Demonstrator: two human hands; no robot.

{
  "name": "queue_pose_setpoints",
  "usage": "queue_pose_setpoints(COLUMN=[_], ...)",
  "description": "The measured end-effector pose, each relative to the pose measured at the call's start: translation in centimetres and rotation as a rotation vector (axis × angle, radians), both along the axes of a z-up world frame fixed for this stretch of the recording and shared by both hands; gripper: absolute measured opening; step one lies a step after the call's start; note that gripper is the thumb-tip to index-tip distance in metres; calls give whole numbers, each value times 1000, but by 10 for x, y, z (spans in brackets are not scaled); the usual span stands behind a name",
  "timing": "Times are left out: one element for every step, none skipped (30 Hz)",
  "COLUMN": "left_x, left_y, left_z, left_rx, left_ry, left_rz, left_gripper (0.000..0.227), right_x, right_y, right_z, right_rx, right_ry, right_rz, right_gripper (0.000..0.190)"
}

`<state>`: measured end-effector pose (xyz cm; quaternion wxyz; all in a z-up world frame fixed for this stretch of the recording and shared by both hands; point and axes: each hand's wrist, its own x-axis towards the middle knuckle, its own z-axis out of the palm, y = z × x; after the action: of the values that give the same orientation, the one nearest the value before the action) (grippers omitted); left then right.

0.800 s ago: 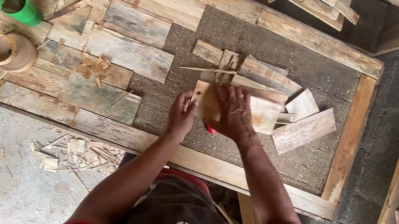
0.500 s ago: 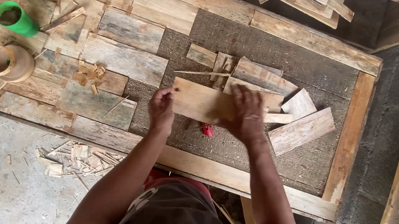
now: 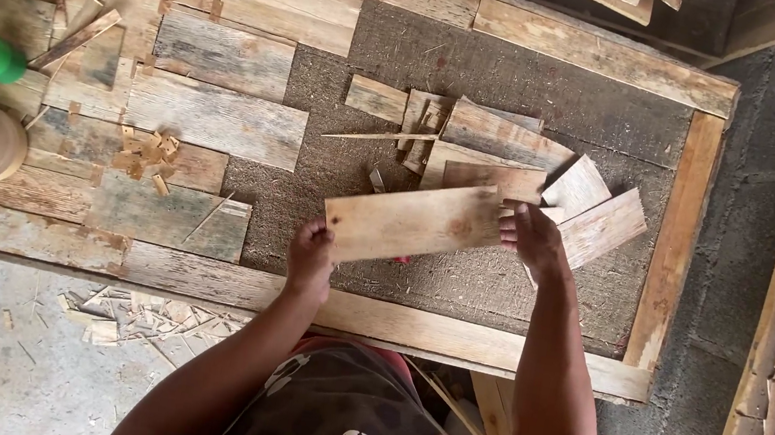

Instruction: Arranging and taping thin wood strips together on a workbench to form a panel.

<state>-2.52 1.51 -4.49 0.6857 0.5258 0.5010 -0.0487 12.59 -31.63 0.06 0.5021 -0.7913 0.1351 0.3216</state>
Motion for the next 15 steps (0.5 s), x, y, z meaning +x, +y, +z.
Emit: queue_pose_setpoints(left_x=[-7,-15,-23,-29,-36,-44,-50,-57,-61,-56,-50,-45,-47,-49,-51], left_y=[-1,-1,-2,-1,0,2,3,4,5,6,7,8,8,8,8], left_z=[-3,-7,-10,-20,-31,-42,-56,-69,-83,-68,-52,-36,-39,-42,-46], left_rx=[-2,-34,-65,-66,-46,-26,-26,5,35,35,34,33,33,66,98], left_ry=[1,-1,-3,-4,16,36,37,-18,-76,-79,34,147,146,115,84], left_rz=[-3,-7,-12,-16,-77,-139,-140,-169,-198,-198,-233,-266,-265,-272,-279], left_gripper=[8,8,9,9,11,14,14,16,18,18,20,23,23,25,30], right_x=[-1,-2,-3,-3,-3,-3,-4,-5,-4,-6,-7,-8,-10,-11,-13], right_y=[-2,-5,-7,-5,-3,-1,4,10,15,15,14,14,11,9,6], right_z=[-6,-12,-17,-16,-15,-14,-10,-6,-2,-11,-21,-31,-44,-56,-69], right_rx=[-2,13,30,29,-6,-40,-41,-88,-136,-137,-155,-173,-173,-184,-195], right_ry=[1,-19,-40,-40,-46,-51,-50,-45,-44,-47,-74,-101,-103,-265,-428], right_rz=[-3,-13,-23,-28,3,33,31,61,90,89,74,59,60,131,202], right_gripper=[49,48,48,48,48,48,48,47,46,46,44,43,43,40,37])
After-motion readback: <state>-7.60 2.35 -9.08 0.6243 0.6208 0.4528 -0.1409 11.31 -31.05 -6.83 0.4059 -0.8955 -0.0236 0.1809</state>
